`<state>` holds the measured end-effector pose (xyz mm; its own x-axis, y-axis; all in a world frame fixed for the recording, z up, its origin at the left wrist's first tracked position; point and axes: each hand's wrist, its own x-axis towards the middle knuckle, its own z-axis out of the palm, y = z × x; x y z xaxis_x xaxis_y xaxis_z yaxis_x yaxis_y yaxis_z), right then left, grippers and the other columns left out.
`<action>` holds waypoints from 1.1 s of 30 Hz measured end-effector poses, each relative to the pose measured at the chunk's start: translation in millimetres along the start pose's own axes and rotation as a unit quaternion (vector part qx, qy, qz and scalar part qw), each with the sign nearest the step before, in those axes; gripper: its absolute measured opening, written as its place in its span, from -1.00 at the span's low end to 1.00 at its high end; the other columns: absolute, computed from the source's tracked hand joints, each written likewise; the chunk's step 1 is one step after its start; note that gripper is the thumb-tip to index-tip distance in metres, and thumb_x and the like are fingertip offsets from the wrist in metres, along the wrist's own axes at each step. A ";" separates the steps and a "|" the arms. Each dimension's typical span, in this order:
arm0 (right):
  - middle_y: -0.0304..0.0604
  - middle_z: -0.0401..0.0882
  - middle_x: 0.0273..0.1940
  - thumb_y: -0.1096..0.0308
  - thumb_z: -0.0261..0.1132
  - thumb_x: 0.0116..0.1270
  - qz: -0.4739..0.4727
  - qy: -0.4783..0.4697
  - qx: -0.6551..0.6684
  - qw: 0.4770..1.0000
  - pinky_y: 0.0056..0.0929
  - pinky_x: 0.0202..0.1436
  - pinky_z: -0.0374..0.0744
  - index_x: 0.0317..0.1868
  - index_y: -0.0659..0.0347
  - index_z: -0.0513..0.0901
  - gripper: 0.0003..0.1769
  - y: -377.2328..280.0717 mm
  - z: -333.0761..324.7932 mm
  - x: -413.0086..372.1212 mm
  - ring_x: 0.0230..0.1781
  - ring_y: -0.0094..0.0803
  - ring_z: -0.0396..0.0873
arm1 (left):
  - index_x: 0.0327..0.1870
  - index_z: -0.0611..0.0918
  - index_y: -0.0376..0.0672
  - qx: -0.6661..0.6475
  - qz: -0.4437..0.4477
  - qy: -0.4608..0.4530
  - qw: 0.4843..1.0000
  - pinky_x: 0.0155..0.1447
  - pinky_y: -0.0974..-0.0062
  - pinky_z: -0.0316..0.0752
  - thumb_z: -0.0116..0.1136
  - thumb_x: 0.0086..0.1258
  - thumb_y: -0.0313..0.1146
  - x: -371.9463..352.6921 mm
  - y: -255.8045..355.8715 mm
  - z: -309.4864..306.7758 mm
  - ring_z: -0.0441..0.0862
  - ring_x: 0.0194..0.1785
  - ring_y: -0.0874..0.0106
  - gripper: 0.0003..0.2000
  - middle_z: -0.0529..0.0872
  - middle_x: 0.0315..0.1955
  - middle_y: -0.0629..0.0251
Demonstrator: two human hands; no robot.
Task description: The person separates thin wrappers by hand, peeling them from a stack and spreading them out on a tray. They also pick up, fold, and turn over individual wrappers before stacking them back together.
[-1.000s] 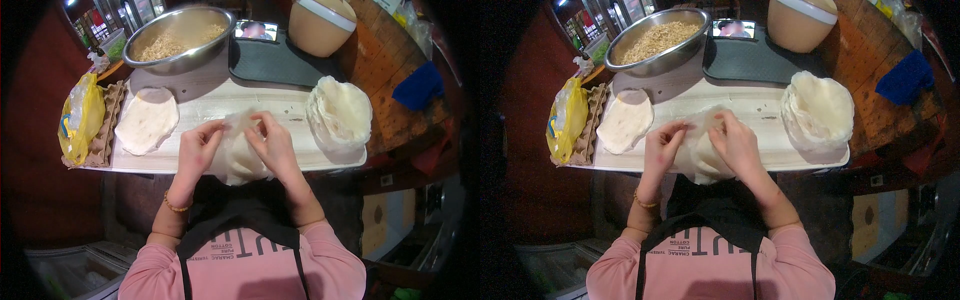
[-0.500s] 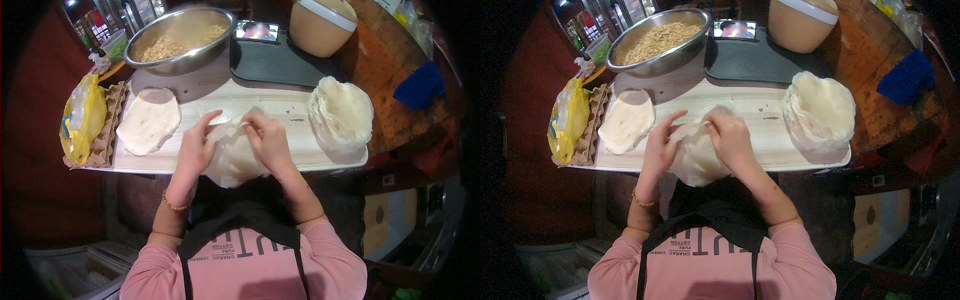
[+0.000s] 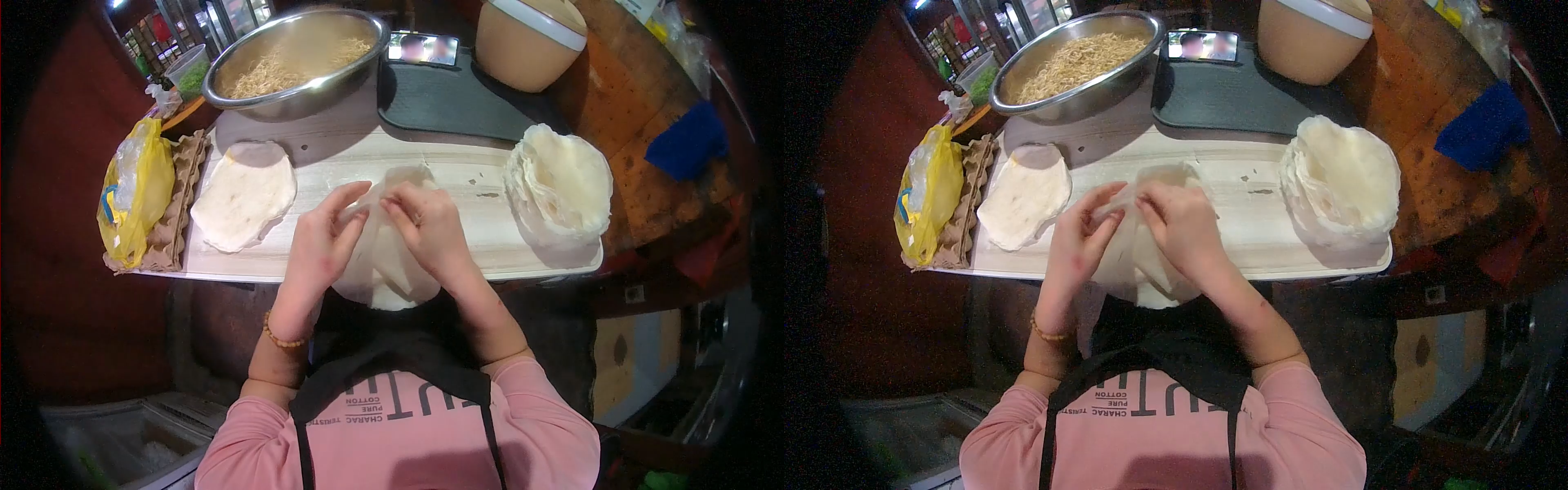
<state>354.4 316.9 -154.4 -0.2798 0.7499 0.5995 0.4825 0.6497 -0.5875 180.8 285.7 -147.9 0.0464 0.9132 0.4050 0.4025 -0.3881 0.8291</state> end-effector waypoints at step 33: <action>0.06 0.71 -0.32 0.41 0.24 0.33 0.181 0.006 0.053 0.982 -0.23 -0.18 0.61 -0.13 0.27 0.63 -0.84 2.4 -16.8 -3.2 -0.25 -0.06 0.72 | 0.10 0.62 -0.39 -0.058 -0.121 -0.018 0.991 -0.15 0.74 0.47 0.04 0.41 -0.58 7.3 -18.3 -15.7 0.64 -0.20 0.65 -0.72 0.74 -0.19 0.30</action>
<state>370.4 314.0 -148.5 -0.0970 0.9327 0.3472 0.4588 0.3515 -0.8160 159.4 297.5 -154.1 -0.0054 0.9843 0.1767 0.2975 -0.1671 0.9400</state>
